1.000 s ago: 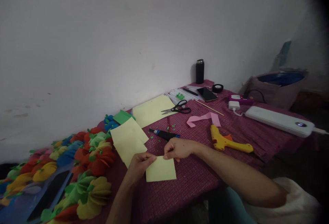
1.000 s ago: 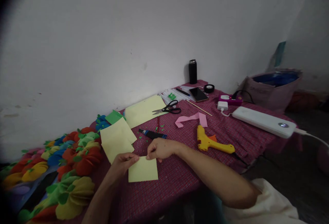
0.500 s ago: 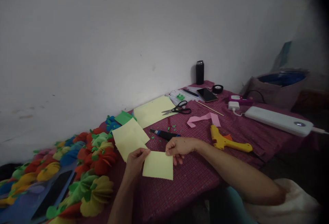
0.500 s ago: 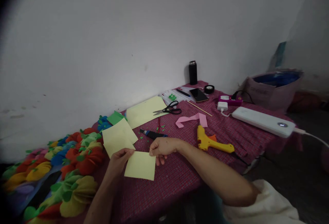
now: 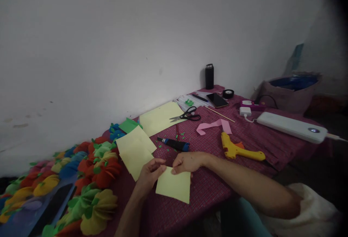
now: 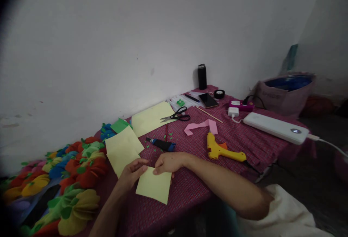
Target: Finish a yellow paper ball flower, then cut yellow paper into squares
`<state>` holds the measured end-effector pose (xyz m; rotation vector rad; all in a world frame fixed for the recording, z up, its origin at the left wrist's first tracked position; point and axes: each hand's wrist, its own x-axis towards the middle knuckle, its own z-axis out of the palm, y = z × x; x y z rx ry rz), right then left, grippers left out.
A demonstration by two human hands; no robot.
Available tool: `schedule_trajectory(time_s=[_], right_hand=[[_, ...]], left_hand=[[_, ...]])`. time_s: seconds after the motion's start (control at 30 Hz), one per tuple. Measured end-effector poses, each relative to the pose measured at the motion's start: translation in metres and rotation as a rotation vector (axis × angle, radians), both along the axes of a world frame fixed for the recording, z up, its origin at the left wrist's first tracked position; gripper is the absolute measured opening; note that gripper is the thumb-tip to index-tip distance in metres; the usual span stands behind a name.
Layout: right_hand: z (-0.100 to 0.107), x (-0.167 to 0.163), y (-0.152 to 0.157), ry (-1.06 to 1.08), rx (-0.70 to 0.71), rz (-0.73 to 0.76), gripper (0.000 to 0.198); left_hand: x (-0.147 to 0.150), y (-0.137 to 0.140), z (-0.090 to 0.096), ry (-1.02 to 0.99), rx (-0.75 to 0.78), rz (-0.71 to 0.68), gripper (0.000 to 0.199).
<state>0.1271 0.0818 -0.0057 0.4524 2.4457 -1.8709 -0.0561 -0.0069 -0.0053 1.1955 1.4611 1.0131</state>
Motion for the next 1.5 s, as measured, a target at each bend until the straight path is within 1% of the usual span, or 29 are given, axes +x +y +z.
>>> schedule_trajectory(time_s=[0.13,0.27,0.5,0.6,0.7,0.77,0.83,0.9,0.97,1.1,1.17,1.23,1.37,1.43,1.5], right_hand=[[0.000,-0.001,-0.001,0.018,0.119,0.025,0.029],[0.004,0.000,-0.003,0.071,0.233,0.046,0.035],[0.006,-0.001,-0.004,0.109,0.217,0.027,0.033],[0.004,-0.003,-0.004,0.094,0.173,0.006,0.033],[0.000,-0.004,-0.003,0.075,0.088,-0.029,0.030],[0.000,-0.004,-0.002,0.064,-0.017,-0.036,0.027],[0.001,-0.002,-0.001,0.041,-0.146,0.002,0.027],[0.004,0.000,0.001,0.018,-0.235,0.052,0.030],[0.006,0.004,0.004,-0.001,-0.266,0.091,0.034],[0.008,0.013,0.011,-0.074,-0.272,0.128,0.037],[0.011,0.018,0.014,-0.118,-0.256,0.123,0.036],[0.016,0.022,0.016,-0.107,-0.209,0.070,0.035],[0.024,0.021,0.012,0.064,-0.075,-0.085,0.037],[0.021,0.014,0.009,0.109,-0.012,-0.110,0.036],[0.015,0.007,0.006,0.111,0.063,-0.133,0.031]], left_hand=[[0.005,0.000,0.000,0.138,-0.060,-0.069,0.026],[0.004,-0.001,-0.002,0.163,-0.048,-0.089,0.027],[0.004,-0.003,0.000,0.151,-0.027,-0.125,0.031],[0.006,-0.003,0.000,0.147,-0.030,-0.120,0.032],[0.004,-0.003,0.000,0.126,-0.020,-0.097,0.033],[0.000,-0.003,0.001,0.089,-0.026,-0.068,0.033],[-0.004,-0.003,0.003,0.038,-0.034,-0.030,0.034],[-0.009,-0.004,0.004,-0.017,-0.029,0.013,0.033],[-0.013,-0.004,0.005,-0.065,-0.018,0.052,0.030],[-0.018,-0.006,0.008,-0.123,-0.030,0.086,0.026],[-0.020,-0.008,0.010,-0.135,-0.031,0.101,0.025],[-0.021,-0.008,0.010,-0.143,-0.019,0.119,0.025],[-0.015,-0.006,0.006,-0.089,0.003,0.080,0.027],[-0.010,-0.004,0.003,-0.033,-0.003,0.047,0.029],[-0.006,-0.002,0.001,0.034,-0.013,0.018,0.031]])
